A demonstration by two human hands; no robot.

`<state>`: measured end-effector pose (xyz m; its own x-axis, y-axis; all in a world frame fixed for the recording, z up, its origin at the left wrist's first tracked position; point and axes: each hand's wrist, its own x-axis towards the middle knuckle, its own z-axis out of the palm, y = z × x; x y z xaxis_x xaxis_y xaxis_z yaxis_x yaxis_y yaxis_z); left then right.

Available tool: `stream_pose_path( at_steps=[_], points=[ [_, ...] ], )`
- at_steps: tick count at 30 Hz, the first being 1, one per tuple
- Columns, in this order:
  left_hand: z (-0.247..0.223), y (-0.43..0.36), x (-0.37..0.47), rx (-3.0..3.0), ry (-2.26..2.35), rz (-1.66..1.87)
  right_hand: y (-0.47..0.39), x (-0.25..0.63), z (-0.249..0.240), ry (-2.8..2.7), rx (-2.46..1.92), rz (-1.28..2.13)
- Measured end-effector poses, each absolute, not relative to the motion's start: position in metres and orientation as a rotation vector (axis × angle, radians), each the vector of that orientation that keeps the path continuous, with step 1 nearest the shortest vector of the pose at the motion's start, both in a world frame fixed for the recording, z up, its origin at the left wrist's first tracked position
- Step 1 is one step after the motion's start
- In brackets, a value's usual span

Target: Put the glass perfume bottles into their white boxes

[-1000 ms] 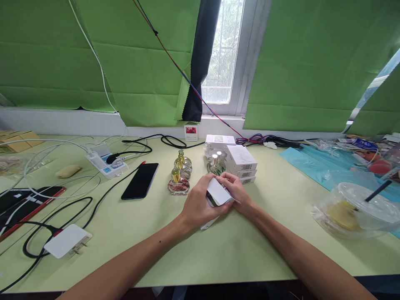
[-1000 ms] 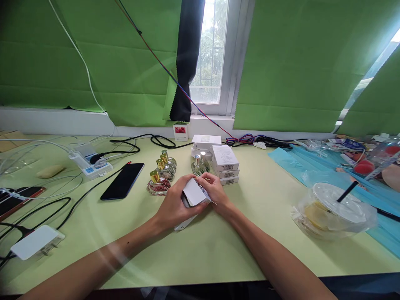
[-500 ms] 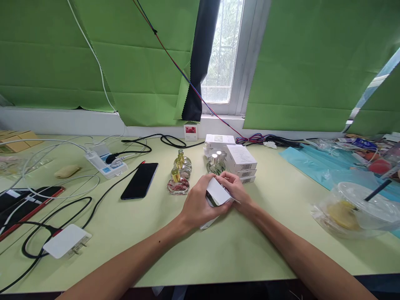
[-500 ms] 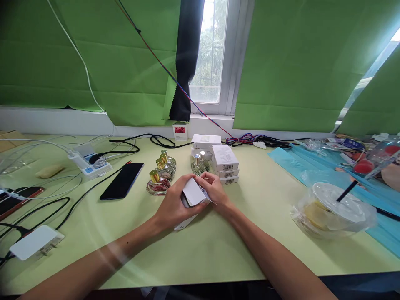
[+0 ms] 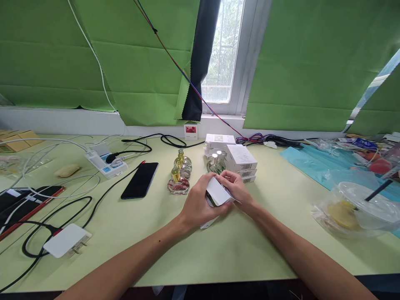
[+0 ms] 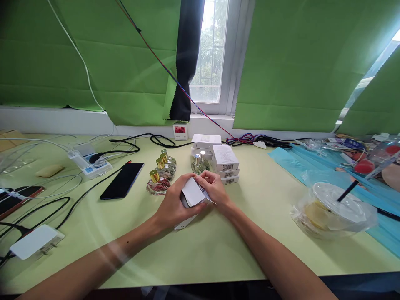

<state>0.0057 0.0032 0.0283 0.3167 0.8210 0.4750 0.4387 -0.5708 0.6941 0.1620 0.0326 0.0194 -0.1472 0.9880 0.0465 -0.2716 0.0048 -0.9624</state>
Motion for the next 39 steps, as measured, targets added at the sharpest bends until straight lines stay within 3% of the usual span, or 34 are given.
stream_pose_path(
  at_steps=[39],
  points=[
    [0.033,0.004,-0.001,2.055,0.94,1.225,0.026,0.17,0.035,-1.259,-0.728,1.428]
  ],
)
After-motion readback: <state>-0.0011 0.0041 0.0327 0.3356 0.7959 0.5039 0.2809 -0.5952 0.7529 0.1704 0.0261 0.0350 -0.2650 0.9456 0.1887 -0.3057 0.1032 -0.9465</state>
